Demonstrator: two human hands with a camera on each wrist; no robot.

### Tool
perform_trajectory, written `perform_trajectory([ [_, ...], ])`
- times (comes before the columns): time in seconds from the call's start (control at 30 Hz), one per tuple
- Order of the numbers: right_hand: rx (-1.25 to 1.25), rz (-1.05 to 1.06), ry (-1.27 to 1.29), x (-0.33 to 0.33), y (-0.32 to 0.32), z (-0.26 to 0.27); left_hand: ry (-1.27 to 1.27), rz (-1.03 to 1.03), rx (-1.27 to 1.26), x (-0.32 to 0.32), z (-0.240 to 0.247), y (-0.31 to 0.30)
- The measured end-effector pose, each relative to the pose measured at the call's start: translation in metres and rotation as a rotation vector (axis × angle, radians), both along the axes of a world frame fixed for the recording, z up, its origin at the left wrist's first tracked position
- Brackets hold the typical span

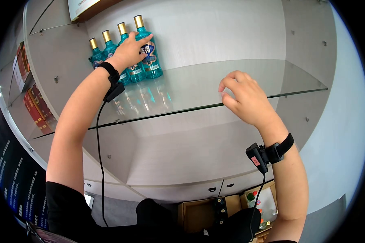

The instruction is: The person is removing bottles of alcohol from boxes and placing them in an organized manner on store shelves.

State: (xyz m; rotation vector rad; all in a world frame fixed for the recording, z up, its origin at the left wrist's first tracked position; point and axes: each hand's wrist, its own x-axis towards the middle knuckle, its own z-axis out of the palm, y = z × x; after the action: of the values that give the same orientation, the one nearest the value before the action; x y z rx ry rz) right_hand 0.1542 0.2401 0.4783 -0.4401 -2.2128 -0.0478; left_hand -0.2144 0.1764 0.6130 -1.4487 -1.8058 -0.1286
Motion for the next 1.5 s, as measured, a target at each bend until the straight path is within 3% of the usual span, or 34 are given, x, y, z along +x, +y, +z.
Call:
perform_trajectory([
  [0.6, -0.035, 0.003, 0.009, 0.000, 0.002, -0.001, -0.113, -0.001, -0.060, -0.010, -0.001, 0.013],
  [0.77, -0.016, 0.019, 0.024, -0.001, 0.011, -0.003, -0.032, -0.264, 0.052, -0.018, -0.008, 0.007],
  [0.87, 0.046, 0.023, 0.083, -0.002, 0.018, -0.005, -0.065, -0.535, 0.095, 0.023, 0.006, -0.017],
  [0.9, 0.101, 0.048, 0.131, -0.003, 0.018, -0.007, -0.245, -0.442, 0.001, 0.086, 0.002, -0.064],
  [0.93, 0.100, 0.047, 0.131, -0.005, 0.017, 0.001, -0.069, -0.365, -0.012, 0.101, 0.014, -0.075],
  [1.0, -0.027, 0.034, 0.152, 0.000, 0.006, -0.001, -0.231, -0.599, -0.123, 0.151, -0.016, -0.119],
  [1.07, 0.018, 0.000, 0.091, -0.003, 0.012, -0.009, -0.379, -0.579, -0.163, 0.167, -0.031, -0.130],
  [1.13, 0.446, -0.011, 0.544, -0.019, 0.008, -0.009, -0.222, -0.343, -0.223, 0.155, -0.052, -0.126],
  [1.2, 0.445, 0.003, 0.424, -0.003, 0.002, -0.022, -0.047, -0.860, -0.122, 0.169, -0.112, -0.158],
  [1.33, 0.526, 0.037, 0.362, 0.016, -0.027, -0.064, -0.289, -0.838, -0.273, 0.177, -0.181, -0.185],
  [1.4, 0.343, 0.145, 0.312, 0.030, -0.052, -0.132, -0.544, -0.843, -0.312, 0.178, -0.250, -0.191],
  [1.43, 0.193, 0.249, 0.280, 0.037, -0.057, -0.195, -0.637, -0.835, -0.292, 0.179, -0.278, -0.189],
  [1.47, 0.210, 0.213, 0.250, 0.037, -0.064, -0.187, -0.699, -0.821, -0.282, 0.177, -0.298, -0.189],
  [1.5, 0.052, 0.226, 0.213, 0.043, -0.073, -0.227, -0.806, -0.783, -0.282, 0.178, -0.329, -0.192],
])
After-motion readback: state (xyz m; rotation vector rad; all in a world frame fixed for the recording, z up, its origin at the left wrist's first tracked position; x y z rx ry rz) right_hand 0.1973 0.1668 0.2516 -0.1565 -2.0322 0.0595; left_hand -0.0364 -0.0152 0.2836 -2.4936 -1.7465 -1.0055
